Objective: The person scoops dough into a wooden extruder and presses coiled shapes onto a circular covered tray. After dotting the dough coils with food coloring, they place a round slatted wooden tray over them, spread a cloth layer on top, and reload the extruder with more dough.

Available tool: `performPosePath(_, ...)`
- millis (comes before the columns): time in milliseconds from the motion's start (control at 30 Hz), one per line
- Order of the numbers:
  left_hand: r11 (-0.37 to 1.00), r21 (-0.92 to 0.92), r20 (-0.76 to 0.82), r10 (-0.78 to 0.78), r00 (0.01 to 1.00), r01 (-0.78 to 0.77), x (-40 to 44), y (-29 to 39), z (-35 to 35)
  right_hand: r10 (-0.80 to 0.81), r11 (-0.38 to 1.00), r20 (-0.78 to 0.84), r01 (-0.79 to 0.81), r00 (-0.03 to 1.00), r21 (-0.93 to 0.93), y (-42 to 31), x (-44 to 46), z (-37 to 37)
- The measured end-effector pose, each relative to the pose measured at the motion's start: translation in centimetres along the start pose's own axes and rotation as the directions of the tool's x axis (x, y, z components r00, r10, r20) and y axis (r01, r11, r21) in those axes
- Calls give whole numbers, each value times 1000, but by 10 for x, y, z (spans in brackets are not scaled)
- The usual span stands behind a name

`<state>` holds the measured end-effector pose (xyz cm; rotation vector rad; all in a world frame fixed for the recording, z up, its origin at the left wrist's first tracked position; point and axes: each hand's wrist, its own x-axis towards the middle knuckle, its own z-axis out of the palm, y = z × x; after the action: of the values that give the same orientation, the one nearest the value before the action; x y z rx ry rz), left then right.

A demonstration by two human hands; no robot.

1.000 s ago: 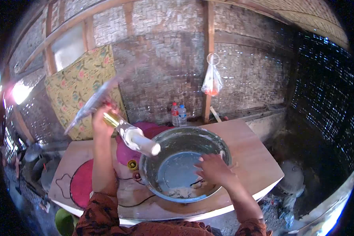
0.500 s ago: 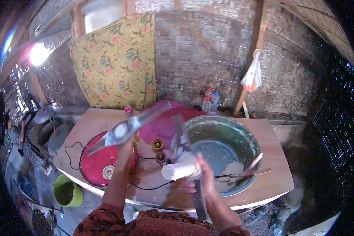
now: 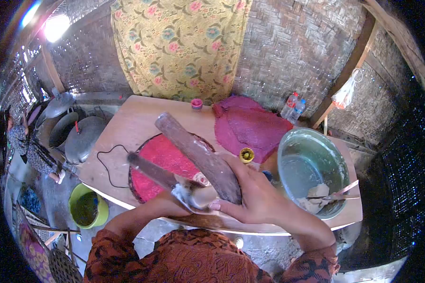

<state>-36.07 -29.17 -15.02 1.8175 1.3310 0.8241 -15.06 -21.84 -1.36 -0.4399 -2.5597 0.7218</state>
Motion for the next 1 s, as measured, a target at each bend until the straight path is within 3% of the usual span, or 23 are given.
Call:
performPosePath(33,1000,-4,7,2,1000,-2,-4,-4,-4,39,999,51,-39,998,-15,-8,11,9)
performPosePath(100,963,91,121,242,963,-254,-13,16,-27,91,996,101,-89,991,-30,-22,25,31)
performPosePath(167,976,-14,87,217,972,-216,-28,-6,-26,158,987,132,-162,979,21,-28,33,57)
performPosePath(233,974,-219,197,101,975,-57,-36,-22,-28,183,983,121,-186,976,9,-32,37,75)
performPosePath(300,976,-197,201,127,971,-87,-46,-38,-33,331,923,255,-368,908,112,-29,35,88)
performPosePath(333,961,-242,149,174,973,-134,-51,-38,-42,401,754,410,-549,819,359,-26,28,84)
performPosePath(367,962,-265,324,26,946,65,-53,-20,-70,266,595,533,-571,804,565,-1,6,92)
performPosePath(400,938,-228,482,-123,868,260,-55,-1,-98,116,340,641,-636,759,693,23,-16,100)
performPosePath(467,922,-387,225,87,970,7,-60,-52,-98,-139,-115,726,-739,673,664,56,-44,120)
performPosePath(533,525,-749,-259,330,908,-404,-43,-32,-123,-128,-310,719,-716,683,625,56,-34,136)
performPosePath(567,266,-881,-296,338,893,-392,-28,-13,-145,-105,-352,724,-706,682,614,57,-25,137)
performPosePath(600,-17,-937,-333,345,877,-349,-13,6,-166,-81,-385,729,-696,680,606,58,-17,139)
performPosePath(633,-106,-934,-354,420,836,-342,-4,8,-180,-59,-394,733,-690,677,606,57,-9,137)
performPosePath(667,-111,-932,-358,408,840,-344,10,0,-189,-53,-394,726,-682,686,616,55,-3,132)
performPosePath(733,-49,-969,-249,204,947,-244,33,-32,-193,-36,-367,736,-694,676,620,53,10,122)
performPosePath(767,-55,-967,-256,199,946,-250,34,-49,-190,-29,-352,744,-704,667,617,51,15,120)
performPosePath(833,-325,-933,-185,57,981,-157,33,-92,-179,6,-320,768,-726,641,609,49,29,123)
performPosePath(1000,-490,-810,-289,-145,946,-323,25,-184,-127,214,-269,856,-814,471,515,36,50,150)
